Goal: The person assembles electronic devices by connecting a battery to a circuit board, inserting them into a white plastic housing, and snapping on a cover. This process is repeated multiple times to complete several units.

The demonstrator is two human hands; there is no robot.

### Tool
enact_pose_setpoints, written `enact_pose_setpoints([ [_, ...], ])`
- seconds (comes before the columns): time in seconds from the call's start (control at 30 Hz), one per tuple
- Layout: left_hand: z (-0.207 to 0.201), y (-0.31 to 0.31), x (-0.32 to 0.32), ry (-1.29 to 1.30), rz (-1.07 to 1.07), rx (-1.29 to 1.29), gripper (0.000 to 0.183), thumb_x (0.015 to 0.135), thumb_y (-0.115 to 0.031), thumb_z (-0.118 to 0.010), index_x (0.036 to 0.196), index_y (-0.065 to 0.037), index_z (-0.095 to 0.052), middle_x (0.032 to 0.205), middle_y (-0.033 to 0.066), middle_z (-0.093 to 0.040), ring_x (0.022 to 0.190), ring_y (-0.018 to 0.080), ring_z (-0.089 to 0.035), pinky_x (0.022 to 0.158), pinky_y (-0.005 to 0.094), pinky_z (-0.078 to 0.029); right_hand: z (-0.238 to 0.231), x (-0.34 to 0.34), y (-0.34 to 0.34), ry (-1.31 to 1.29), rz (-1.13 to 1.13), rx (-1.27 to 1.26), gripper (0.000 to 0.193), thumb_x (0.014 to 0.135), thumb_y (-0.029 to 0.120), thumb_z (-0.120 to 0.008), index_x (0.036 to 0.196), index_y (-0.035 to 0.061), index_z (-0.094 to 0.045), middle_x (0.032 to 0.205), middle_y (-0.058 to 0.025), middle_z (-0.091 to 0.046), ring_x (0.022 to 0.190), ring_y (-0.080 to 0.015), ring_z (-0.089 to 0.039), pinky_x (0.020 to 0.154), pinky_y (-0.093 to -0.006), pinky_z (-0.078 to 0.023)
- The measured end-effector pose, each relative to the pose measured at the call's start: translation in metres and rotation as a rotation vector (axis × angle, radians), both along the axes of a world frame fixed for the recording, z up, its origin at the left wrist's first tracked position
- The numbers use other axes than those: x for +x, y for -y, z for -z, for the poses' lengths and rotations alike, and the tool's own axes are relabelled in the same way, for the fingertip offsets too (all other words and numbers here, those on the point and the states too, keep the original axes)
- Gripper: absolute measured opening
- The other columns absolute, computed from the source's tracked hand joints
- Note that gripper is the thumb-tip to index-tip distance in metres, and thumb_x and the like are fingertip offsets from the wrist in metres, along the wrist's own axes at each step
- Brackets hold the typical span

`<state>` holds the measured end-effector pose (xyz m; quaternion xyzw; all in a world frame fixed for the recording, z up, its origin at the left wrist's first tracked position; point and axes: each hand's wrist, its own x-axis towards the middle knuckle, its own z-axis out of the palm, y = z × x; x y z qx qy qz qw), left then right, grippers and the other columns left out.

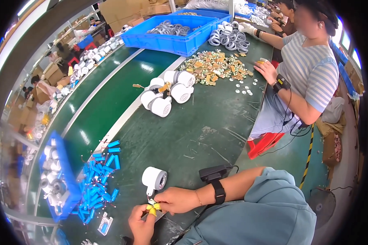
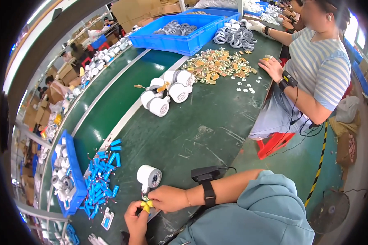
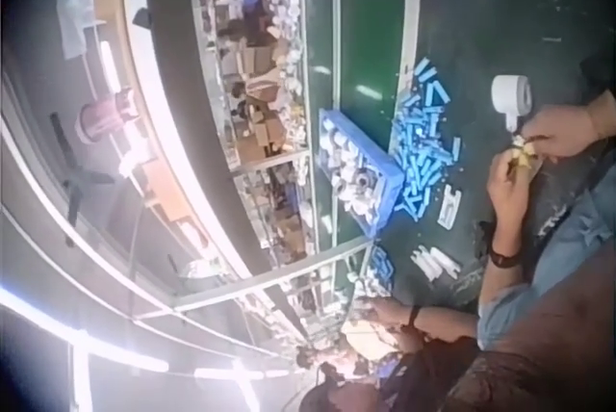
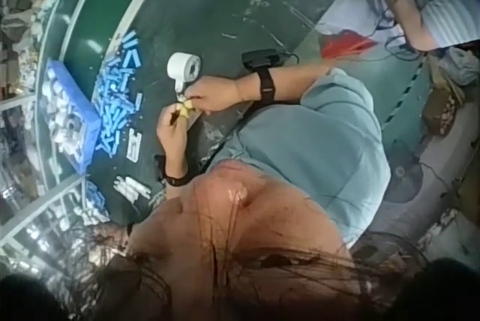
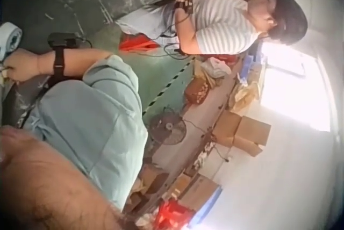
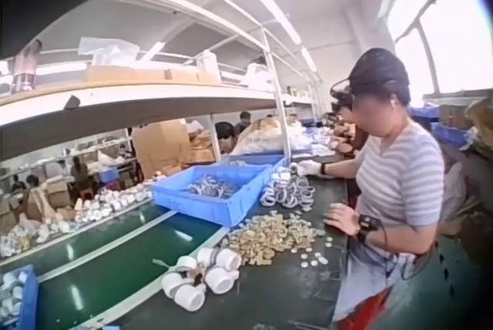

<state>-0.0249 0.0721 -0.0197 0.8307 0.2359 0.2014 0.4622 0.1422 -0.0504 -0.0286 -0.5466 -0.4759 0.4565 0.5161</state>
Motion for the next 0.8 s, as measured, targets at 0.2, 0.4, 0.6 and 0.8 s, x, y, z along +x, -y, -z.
enact_pose_setpoints([
  [0.2, -0.002, 0.006, -0.001, 0.043, -0.021, -0.024, 0.016, 0.074, 0.007, -0.060, 0.089, 0.002, -0.063, 0.081, 0.0040, -0.059, 0.075, 0.0125, -0.056, 0.070, 0.0255, -0.046, 0.000, 0.000, 0.002, 0.012, -0.029, -0.023, 0.017, 0.094, 0.013, -0.050, 0.085, 0.0009, -0.056, 0.068, -0.0083, -0.064, 0.051, -0.0185, -0.064, 0.050, -0.0336, -0.050],
  [0.4, -0.005, -0.004, 0.000, 0.023, 0.024, 0.222, 0.020, 0.072, -0.003, -0.070, 0.091, -0.004, -0.065, 0.085, 0.0117, -0.065, 0.080, 0.0295, -0.062, 0.074, 0.0370, -0.049, -0.001, 0.003, -0.005, -0.057, -0.078, -0.081, 0.015, 0.095, 0.012, -0.048, 0.088, 0.0012, -0.055, 0.073, -0.0083, -0.066, 0.055, -0.0158, -0.064, 0.052, -0.0322, -0.051],
  [0.6, -0.012, -0.007, 0.006, 0.116, 0.063, 0.260, 0.022, 0.070, 0.002, -0.065, 0.092, -0.002, -0.064, 0.088, 0.0120, -0.065, 0.080, 0.0304, -0.063, 0.075, 0.0369, -0.050, -0.011, 0.008, -0.004, -0.048, -0.076, -0.176, 0.012, 0.097, 0.007, -0.048, 0.101, 0.0016, -0.058, 0.080, -0.0053, -0.067, 0.062, -0.0098, -0.065, 0.056, -0.0249, -0.053],
  [0.8, 0.003, -0.004, 0.000, 0.111, 0.038, 0.296, 0.028, 0.072, 0.000, -0.069, 0.099, -0.007, -0.066, 0.088, 0.0073, -0.066, 0.080, 0.0284, -0.063, 0.075, 0.0375, -0.048, -0.005, 0.002, -0.003, 0.133, -0.053, -0.108, 0.012, 0.097, 0.003, -0.047, 0.096, 0.0009, -0.059, 0.072, -0.0046, -0.064, 0.059, -0.0102, -0.064, 0.053, -0.0252, -0.052],
])
